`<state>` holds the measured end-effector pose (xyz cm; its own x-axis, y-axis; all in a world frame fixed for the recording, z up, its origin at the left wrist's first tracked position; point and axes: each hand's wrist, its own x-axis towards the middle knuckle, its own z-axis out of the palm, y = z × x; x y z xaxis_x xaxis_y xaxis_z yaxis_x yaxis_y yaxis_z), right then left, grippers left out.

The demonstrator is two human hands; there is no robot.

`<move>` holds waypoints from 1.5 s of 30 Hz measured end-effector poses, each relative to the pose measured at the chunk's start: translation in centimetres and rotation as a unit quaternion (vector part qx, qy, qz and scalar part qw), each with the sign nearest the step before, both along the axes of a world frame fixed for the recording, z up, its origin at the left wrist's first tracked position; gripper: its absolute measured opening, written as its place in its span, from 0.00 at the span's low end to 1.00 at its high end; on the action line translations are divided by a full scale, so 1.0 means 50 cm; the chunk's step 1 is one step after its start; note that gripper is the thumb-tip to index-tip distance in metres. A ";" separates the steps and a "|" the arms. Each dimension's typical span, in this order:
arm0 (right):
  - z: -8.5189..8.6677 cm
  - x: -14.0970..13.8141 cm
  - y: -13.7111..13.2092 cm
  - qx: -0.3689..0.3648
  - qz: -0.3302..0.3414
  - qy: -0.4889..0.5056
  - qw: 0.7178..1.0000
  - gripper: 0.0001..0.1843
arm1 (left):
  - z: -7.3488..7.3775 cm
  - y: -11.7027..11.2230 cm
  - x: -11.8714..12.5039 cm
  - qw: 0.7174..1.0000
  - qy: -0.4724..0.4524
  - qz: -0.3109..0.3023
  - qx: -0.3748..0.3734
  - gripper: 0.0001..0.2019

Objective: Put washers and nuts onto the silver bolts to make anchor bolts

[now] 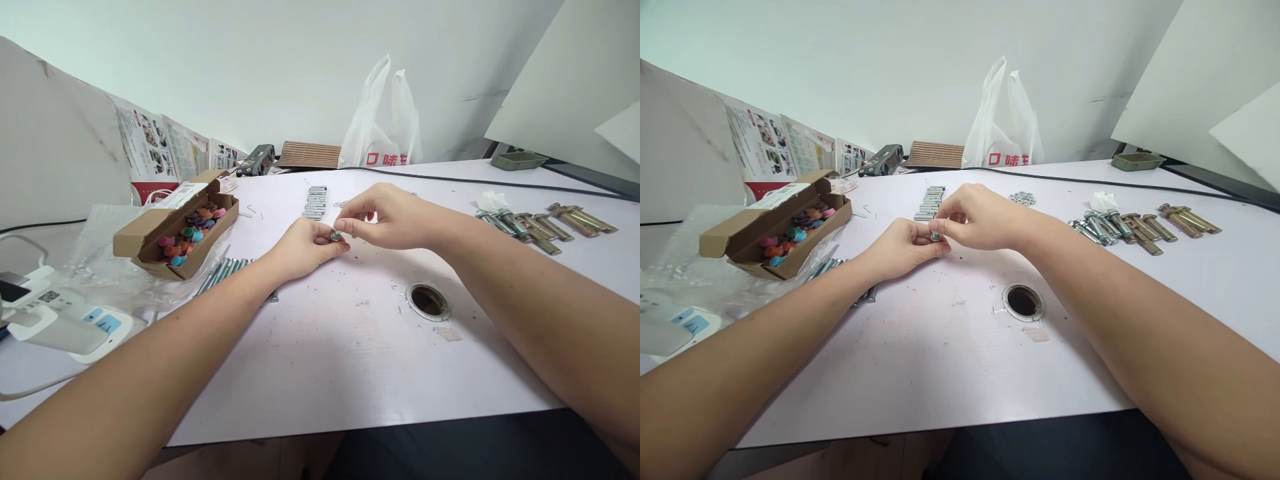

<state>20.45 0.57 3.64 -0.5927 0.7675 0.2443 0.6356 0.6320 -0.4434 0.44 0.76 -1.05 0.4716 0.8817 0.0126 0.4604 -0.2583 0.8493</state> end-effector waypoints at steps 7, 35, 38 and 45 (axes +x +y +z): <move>0.004 -0.012 -0.010 -0.016 -0.030 0.045 0.998 0.21 | 0.003 0.000 0.000 1.000 0.002 -0.001 -0.006 0.19; -0.002 -0.002 -0.001 -0.084 -0.138 0.134 0.978 0.35 | -0.001 0.010 -0.006 0.999 -0.009 -0.007 -0.044 0.17; -0.001 -0.003 0.000 -0.072 -0.124 0.147 0.979 0.30 | 0.000 0.010 -0.005 0.999 -0.009 -0.009 -0.048 0.17; -0.037 -0.022 0.006 -0.069 -0.035 0.010 0.997 0.14 | -0.002 0.010 -0.005 1.000 0.014 -0.006 0.002 0.14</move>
